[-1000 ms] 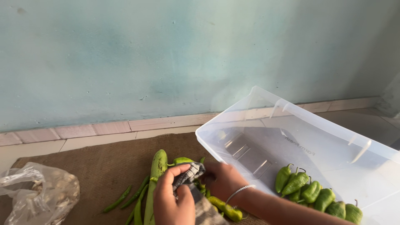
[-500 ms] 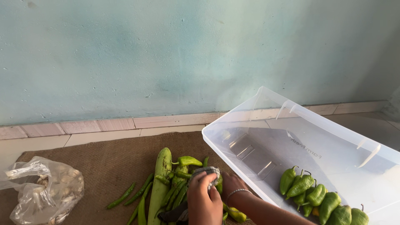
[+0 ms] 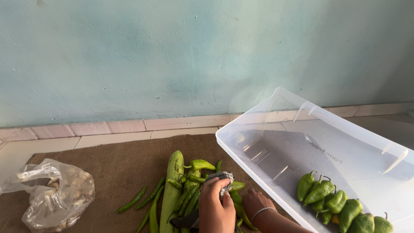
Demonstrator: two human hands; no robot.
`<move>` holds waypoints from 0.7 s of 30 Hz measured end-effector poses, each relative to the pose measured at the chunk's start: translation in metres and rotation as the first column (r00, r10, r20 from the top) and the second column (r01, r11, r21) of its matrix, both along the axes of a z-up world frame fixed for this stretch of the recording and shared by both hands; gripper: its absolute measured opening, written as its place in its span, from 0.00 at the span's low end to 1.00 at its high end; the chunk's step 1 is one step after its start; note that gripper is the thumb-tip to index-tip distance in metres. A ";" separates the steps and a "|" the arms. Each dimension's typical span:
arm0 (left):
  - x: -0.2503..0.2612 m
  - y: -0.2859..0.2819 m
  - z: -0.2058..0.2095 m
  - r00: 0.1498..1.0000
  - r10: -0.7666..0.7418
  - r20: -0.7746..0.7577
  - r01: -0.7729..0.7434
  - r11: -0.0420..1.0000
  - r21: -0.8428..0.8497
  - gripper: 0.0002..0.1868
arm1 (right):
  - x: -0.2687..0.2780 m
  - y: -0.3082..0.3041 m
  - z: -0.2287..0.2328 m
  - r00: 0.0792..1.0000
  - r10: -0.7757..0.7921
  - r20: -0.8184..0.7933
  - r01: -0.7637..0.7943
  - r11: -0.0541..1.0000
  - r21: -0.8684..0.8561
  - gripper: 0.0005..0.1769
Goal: The person wipes green chili peppers with a checkered cloth and places them into a clear plastic container. The person handles the peppers one at a time, wiping each before arranging them in the container.
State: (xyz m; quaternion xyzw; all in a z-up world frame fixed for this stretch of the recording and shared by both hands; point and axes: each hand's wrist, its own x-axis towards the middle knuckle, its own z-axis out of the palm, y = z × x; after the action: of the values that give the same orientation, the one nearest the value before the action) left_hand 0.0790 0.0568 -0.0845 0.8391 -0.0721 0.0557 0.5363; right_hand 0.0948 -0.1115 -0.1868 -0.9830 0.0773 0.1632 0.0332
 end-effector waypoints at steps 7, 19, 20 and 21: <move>-0.002 -0.005 -0.004 0.985 -0.018 0.173 0.028 0.998 -0.056 0.18 | 0.000 0.027 0.058 0.881 0.304 0.364 -0.370 0.920 0.128 0.10; 0.006 0.021 0.019 0.980 -0.024 0.197 0.036 0.998 -0.059 0.23 | -0.016 0.052 0.148 0.840 -0.542 0.017 0.073 0.145 0.987 0.17; 0.004 0.022 0.025 0.978 -0.064 0.197 0.079 0.995 -0.066 0.24 | -0.015 0.053 0.159 0.820 -0.571 0.028 0.052 0.123 0.991 0.18; 0.000 0.021 0.032 0.978 -0.076 0.192 0.090 0.994 -0.068 0.27 | -0.014 0.053 0.170 0.799 -0.600 0.038 0.030 0.103 0.994 0.20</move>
State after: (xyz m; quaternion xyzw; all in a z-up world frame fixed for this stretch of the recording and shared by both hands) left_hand 0.0793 0.0777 -0.0524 0.8052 -0.1556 0.1155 0.5605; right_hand 0.0806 -0.0587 -0.0172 -0.6940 0.1630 -0.0649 0.6982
